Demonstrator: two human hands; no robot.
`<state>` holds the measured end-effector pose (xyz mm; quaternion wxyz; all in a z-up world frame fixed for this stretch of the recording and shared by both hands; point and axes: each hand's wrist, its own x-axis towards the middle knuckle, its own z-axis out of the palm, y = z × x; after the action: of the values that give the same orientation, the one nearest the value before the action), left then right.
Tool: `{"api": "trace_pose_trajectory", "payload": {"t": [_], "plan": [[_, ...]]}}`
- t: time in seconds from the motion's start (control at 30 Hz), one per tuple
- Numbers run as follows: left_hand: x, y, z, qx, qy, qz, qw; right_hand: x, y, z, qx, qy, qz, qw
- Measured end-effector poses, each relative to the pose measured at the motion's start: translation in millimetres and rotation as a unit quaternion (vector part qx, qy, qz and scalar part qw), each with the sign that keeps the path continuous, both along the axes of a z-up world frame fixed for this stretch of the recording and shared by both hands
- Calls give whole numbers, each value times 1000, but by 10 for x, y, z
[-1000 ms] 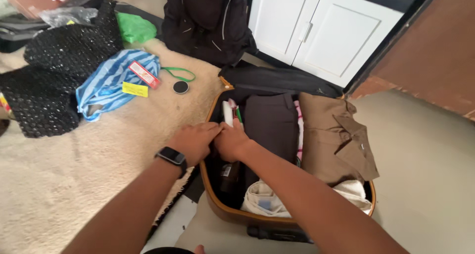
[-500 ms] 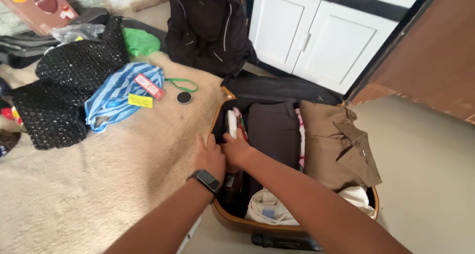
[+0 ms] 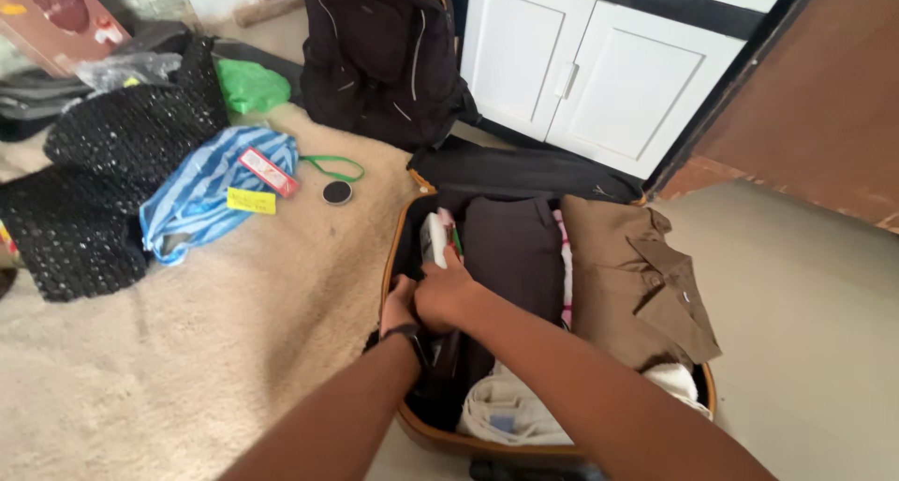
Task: The person packs a suitcase by placing toiletries and folded clothes inside, then secures the contents with compression straps and closes the suitcase.
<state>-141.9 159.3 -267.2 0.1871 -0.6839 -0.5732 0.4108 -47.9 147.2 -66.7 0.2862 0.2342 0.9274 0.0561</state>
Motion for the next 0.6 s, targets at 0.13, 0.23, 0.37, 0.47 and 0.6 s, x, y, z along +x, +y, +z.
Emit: {"api": "trace_pose_trajectory", "payload": {"t": [0.13, 0.23, 0.37, 0.47, 0.6], "plan": [[280, -105, 81, -37, -39, -6, 999, 102, -18, -12, -19, 41, -21, 999], [267, -216, 401, -49, -153, 15, 987, 80, -42, 10, -12, -4, -17, 1000], [154, -401, 877, -74, -65, -4, 995, 50, -86, 48, -1, 26, -29, 999], [187, -507, 1029, -64, -92, -6, 994, 134, -84, 32, 8, 22, -34, 999], [10, -515, 1105, -53, -104, -21, 993, 69, -33, 100, 5, 18, -31, 999]]}}
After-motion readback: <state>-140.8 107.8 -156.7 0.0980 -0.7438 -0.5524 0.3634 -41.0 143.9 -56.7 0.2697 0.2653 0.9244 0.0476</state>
